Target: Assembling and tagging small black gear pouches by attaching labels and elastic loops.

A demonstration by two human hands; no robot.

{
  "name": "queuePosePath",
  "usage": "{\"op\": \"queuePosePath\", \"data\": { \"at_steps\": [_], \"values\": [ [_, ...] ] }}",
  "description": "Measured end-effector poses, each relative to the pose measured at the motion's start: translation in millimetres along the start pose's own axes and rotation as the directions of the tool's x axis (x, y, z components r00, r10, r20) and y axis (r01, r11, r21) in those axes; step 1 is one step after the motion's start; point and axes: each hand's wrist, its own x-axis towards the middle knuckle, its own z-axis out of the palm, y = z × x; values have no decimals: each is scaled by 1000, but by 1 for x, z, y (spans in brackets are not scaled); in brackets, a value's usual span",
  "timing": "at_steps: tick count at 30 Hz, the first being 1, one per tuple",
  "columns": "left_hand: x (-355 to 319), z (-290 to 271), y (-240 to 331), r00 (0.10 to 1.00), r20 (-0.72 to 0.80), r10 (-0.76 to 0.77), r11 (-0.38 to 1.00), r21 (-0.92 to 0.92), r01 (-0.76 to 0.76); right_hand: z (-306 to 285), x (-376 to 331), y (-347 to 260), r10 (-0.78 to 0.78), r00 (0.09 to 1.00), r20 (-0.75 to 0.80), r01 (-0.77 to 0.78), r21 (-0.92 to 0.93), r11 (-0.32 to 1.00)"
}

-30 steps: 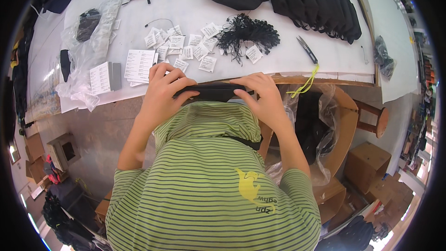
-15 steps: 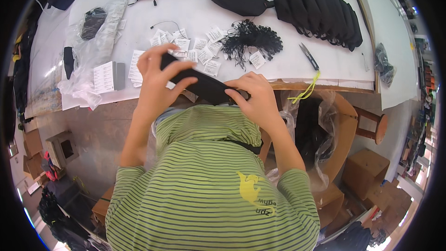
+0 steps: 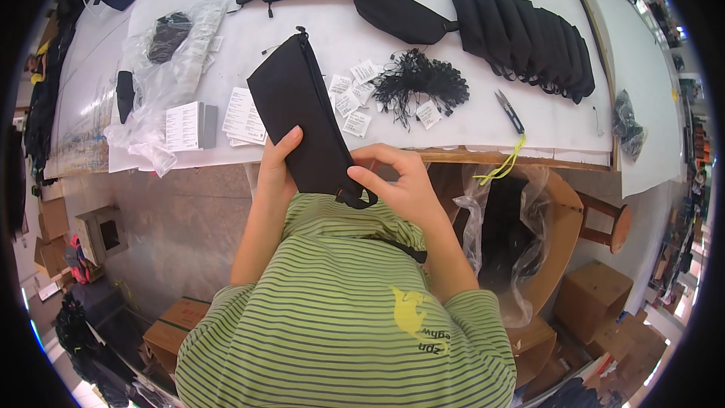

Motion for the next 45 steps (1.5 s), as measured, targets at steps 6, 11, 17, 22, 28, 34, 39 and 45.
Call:
{"op": "queuePosePath", "data": {
  "at_steps": [6, 11, 17, 22, 28, 34, 39, 45],
  "values": [
    [-1, 6, -2, 995, -37, 92, 987, 133, -86, -1, 1, -6, -37, 999, -1, 34, -331, 943],
    [-6, 6, -6, 992, 109, -63, 972, 232, 36, -11, 30, -5, -96, 983, -158, 119, 143, 982],
    [-16, 19, -9, 982, 92, -162, 964, 227, 138, -16, 53, -3, -380, 830, -409, 390, -60, 919],
    [-16, 27, -12, 994, 31, -107, 977, 190, 99, -13, 50, 1, -444, 773, -454, 333, -305, 892],
    [-6, 29, -2, 992, -25, -123, 980, 153, 126, 4, 30, -7, -400, 836, -376, 326, -247, 913],
    [-7, 30, -1, 982, 40, -183, 979, 94, 179, -1, 29, -20, -442, 829, -343, 335, -329, 883],
    [-5, 26, -7, 965, 30, -259, 965, 39, 258, 5, 30, -18, -439, 800, -408, 296, -368, 882],
    [19, 0, 7, 949, 16, -314, 909, -285, 305, 33, 0, -19, -272, 955, -121, 237, -240, 941]
  ]
}}
